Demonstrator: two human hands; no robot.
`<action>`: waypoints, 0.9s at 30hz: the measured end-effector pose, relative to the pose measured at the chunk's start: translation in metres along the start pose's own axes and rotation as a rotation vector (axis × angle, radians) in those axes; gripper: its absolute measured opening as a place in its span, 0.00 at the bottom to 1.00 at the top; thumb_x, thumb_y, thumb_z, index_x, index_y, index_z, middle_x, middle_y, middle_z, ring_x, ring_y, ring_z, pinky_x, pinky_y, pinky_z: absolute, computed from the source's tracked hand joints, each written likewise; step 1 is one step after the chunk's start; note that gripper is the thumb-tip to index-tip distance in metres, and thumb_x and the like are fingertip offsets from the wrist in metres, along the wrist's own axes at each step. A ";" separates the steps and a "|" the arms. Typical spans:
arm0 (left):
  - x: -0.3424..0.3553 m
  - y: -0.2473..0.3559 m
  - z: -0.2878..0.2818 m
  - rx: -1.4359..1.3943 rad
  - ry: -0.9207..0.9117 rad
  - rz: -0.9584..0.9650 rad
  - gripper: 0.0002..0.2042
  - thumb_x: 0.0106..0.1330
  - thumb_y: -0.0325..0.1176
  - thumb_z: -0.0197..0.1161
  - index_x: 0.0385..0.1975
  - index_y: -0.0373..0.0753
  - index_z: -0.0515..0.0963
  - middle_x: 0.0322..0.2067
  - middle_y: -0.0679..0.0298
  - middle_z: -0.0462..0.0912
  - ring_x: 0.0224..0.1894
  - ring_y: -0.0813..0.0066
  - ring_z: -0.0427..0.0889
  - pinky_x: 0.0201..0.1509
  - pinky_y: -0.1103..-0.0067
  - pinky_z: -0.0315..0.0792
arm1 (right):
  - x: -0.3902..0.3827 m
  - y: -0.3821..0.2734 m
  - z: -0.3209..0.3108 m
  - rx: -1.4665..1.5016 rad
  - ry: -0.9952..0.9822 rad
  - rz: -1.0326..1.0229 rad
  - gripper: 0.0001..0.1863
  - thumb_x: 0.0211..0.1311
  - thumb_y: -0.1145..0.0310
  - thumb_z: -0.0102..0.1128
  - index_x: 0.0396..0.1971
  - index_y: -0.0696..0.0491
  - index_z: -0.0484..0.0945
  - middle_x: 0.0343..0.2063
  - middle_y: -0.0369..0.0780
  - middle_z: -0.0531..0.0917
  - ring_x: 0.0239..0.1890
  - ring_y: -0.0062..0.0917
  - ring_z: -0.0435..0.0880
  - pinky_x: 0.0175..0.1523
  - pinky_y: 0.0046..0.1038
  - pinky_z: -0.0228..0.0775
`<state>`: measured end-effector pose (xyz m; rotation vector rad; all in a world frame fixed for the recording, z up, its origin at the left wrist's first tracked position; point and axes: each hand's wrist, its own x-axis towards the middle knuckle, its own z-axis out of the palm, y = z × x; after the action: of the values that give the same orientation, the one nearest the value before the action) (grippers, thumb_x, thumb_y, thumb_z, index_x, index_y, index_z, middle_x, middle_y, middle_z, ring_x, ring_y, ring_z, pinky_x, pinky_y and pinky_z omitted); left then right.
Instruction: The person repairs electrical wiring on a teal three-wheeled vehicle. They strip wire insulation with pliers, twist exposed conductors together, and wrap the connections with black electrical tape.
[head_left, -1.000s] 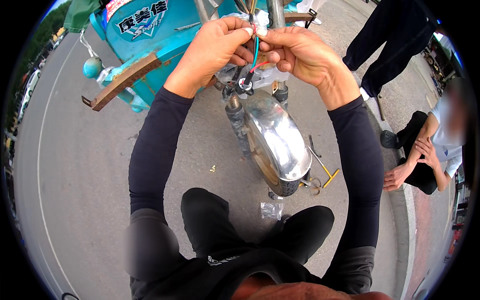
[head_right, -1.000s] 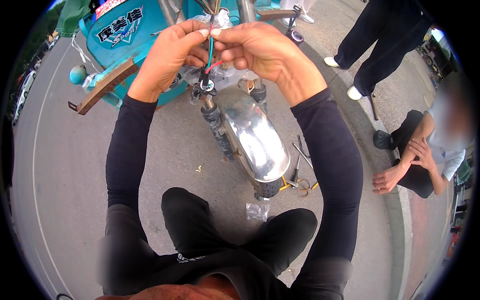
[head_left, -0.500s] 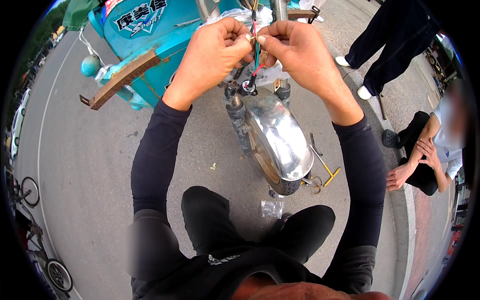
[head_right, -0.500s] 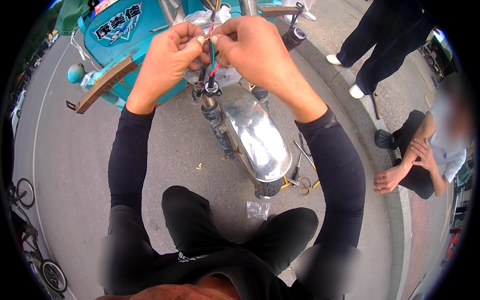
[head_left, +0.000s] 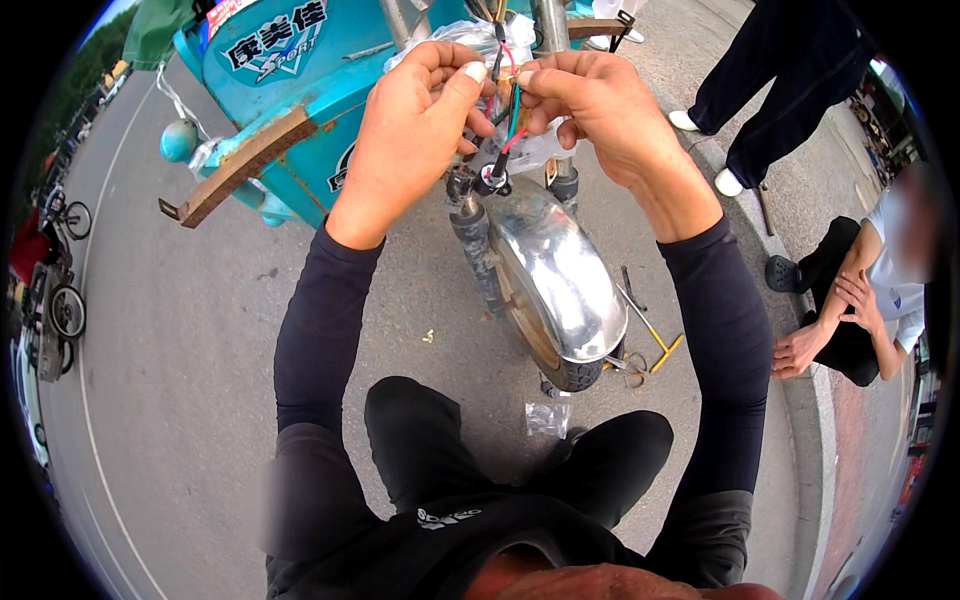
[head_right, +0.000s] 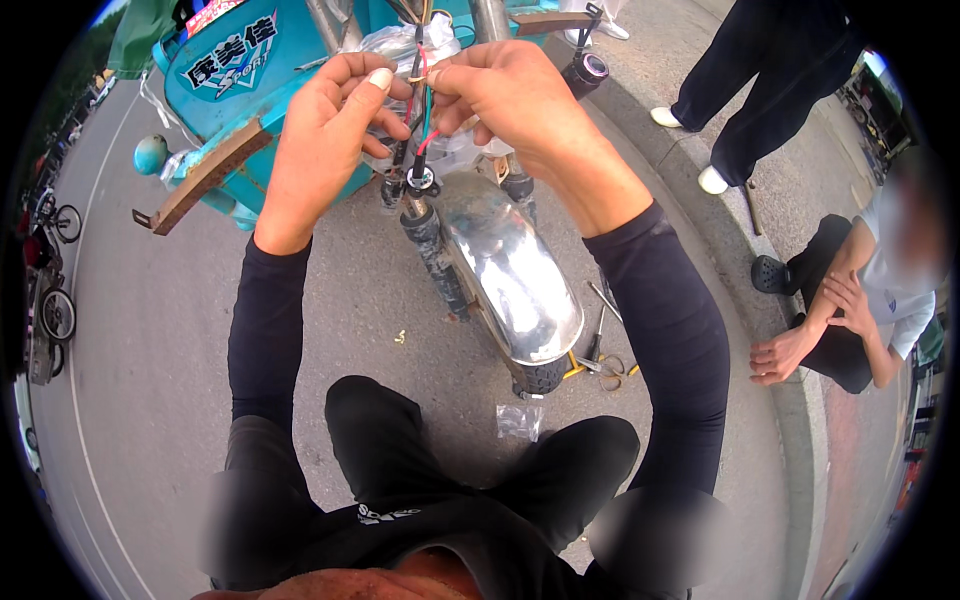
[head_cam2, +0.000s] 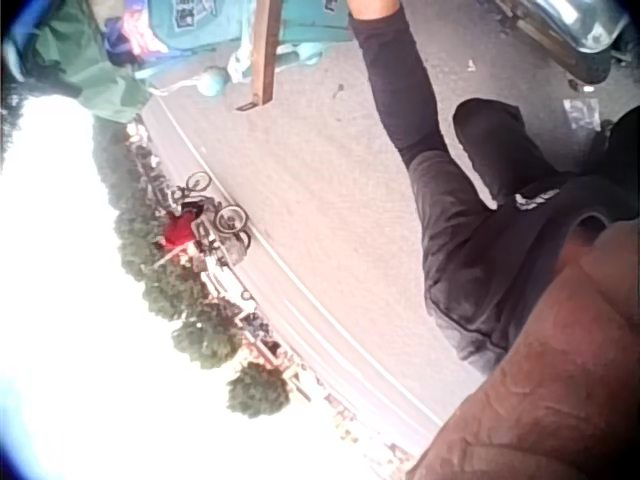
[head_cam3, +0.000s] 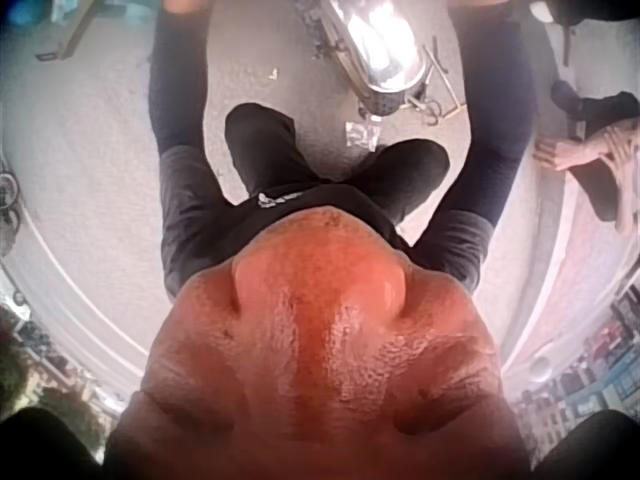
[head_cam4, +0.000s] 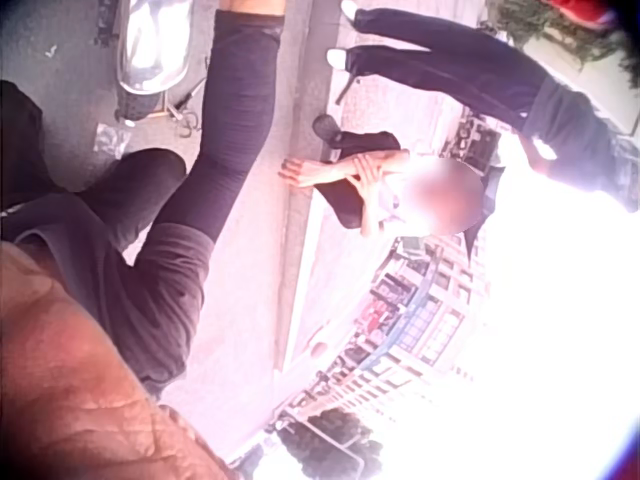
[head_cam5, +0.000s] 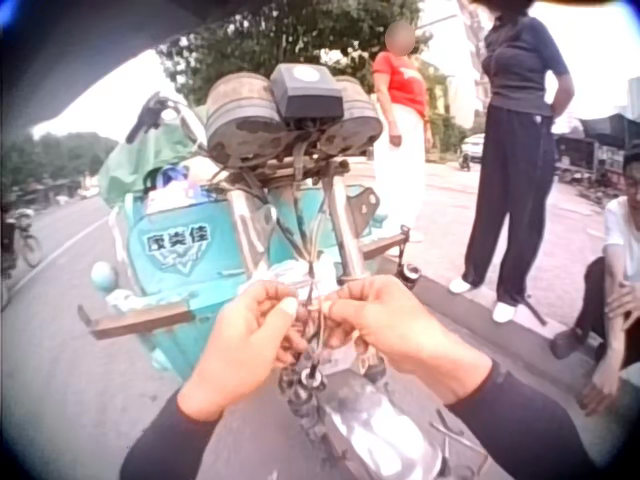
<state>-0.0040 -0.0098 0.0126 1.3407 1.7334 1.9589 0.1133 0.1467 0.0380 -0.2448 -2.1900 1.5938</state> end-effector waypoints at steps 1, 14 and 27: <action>0.000 0.000 0.000 0.007 -0.014 -0.015 0.12 0.71 0.34 0.62 0.44 0.29 0.79 0.35 0.61 0.85 0.31 0.82 0.84 0.30 0.84 0.76 | 0.000 -0.001 0.001 0.005 -0.007 0.000 0.14 0.67 0.63 0.60 0.40 0.61 0.82 0.27 0.38 0.86 0.27 0.15 0.84 0.24 0.16 0.64; -0.006 -0.009 0.027 0.039 0.188 0.076 0.09 0.66 0.32 0.68 0.38 0.32 0.83 0.27 0.65 0.87 0.26 0.84 0.83 0.27 0.85 0.72 | -0.003 0.007 0.005 -0.117 0.065 -0.099 0.14 0.68 0.65 0.61 0.42 0.61 0.83 0.24 0.37 0.85 0.27 0.17 0.84 0.28 0.19 0.69; -0.012 -0.013 0.041 0.506 0.297 0.307 0.08 0.67 0.25 0.64 0.43 0.31 0.81 0.34 0.57 0.89 0.31 0.81 0.87 0.32 0.81 0.76 | -0.018 0.007 0.025 -0.372 0.329 -0.358 0.09 0.64 0.73 0.59 0.36 0.62 0.85 0.26 0.51 0.86 0.31 0.43 0.87 0.39 0.37 0.77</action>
<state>0.0270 0.0136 -0.0091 1.6172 2.4133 2.0402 0.1177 0.1201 0.0210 -0.1918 -2.1068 0.8834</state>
